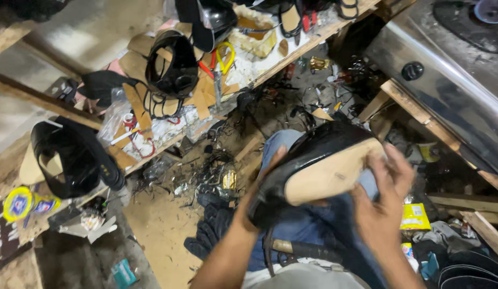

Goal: The person uses a hammer and a curved metal tool to tap and pry the sole of a black high-heeled shoe, then uses a brush to clean the sole. The person places the shoe on a shelf and picks up a wooden shoe last.

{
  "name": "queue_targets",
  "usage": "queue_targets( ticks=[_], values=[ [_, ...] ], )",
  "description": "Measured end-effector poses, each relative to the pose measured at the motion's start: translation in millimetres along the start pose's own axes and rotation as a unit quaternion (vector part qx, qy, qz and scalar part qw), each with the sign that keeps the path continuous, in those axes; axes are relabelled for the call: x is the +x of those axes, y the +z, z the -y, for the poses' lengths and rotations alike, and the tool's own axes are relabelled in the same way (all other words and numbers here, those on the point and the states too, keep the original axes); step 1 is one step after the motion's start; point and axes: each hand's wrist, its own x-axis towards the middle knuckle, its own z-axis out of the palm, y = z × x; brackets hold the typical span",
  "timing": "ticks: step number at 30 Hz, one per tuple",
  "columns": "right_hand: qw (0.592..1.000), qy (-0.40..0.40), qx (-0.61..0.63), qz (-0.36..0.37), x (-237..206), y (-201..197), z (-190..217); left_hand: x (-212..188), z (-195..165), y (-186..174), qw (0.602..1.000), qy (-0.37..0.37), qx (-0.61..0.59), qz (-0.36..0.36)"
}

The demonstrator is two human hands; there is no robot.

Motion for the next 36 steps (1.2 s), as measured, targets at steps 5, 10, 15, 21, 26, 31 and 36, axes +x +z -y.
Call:
queue_targets(
  ticks=[5, 10, 15, 21, 26, 31, 36],
  values=[
    [0.687, 0.498, 0.528, 0.019, -25.7, 30.2, -25.9, -2.3, 28.8, 10.5, 0.919, 0.195, 0.334, -0.073],
    [0.695, 0.486, 0.527, 0.049, -45.1, 41.3, -68.8, 3.1, 27.6, 20.1, 0.835, 0.303, 0.433, -0.154],
    [0.841, 0.42, 0.302, 0.158, -56.4, 40.7, -76.8, 25.4, 2.7, 21.8, 0.919, 0.141, 0.363, -0.068],
    [0.878, 0.343, 0.143, 0.302, -38.7, 27.5, -61.3, 12.2, -8.8, 35.6, 0.854, 0.242, 0.46, -0.018],
    [0.954, 0.064, 0.105, 0.273, 35.0, 11.6, -15.9, -12.0, -13.5, 48.6, 0.802, 0.292, 0.519, -0.036],
    [0.904, -0.001, -0.116, 0.412, 116.0, -14.2, 40.8, -24.1, -0.1, 52.3, 0.704, 0.302, 0.642, -0.038],
    [0.907, -0.035, -0.176, 0.381, 116.0, -14.6, 54.8, -25.6, -4.1, 46.5, 0.701, 0.315, 0.64, -0.001]
  ],
)
